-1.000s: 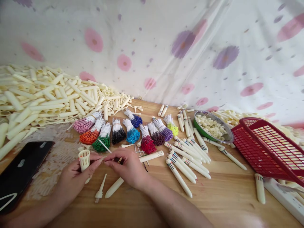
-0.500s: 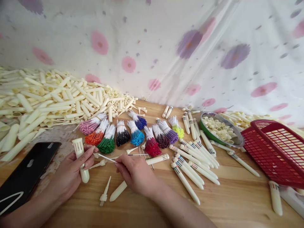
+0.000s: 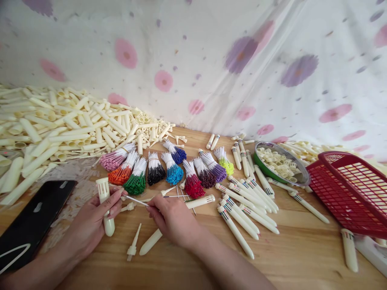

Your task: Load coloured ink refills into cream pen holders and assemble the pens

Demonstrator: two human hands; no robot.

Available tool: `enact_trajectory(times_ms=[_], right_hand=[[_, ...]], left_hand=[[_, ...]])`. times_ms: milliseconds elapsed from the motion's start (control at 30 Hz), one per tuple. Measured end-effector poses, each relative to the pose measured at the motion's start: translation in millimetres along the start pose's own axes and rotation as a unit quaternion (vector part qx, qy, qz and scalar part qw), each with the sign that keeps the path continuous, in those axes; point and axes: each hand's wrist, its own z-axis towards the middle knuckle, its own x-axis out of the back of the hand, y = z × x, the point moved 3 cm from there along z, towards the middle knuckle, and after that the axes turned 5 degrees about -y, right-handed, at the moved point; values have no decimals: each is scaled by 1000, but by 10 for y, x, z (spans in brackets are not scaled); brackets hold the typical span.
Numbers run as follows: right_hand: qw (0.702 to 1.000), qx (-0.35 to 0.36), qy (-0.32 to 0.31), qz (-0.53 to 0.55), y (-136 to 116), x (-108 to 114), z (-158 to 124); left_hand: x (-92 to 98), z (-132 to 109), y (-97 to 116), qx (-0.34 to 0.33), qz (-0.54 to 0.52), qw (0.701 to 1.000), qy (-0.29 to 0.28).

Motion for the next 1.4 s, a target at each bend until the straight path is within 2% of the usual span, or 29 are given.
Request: enact_trajectory(times_ms=[300,500,633,733,867,933,1000,1200,1400], right_hand=[[1000,-3,1,-4,-4,-6,5],[1000,2,-6,26,-29,-34,30],[994,5,-16,110,-36,-82,61],[966,-21,-42,254,13,-164,86],[878,-53,-74,471,98,-267,124],[845,-60,-82,524,126,-286,141],[826,-64,-95,551,138,-289,149],[798,-64,-147,581,108,-281,131],[796,-96,-144,579,103,-318,145]], left_hand=[[15,-12,-35,-8,22,1000,0],[75,-47,-151,-25,138,990,-24],[8,-65,-130,-67,215,973,-39],[-39,-65,-89,-89,224,970,-43],[-27,-63,-91,-50,225,971,-61],[5,-66,-95,-40,210,975,-60],[35,-68,-85,-51,189,979,-55],[61,-66,-6,-115,175,977,-24],[83,-59,32,-126,141,982,-4]])
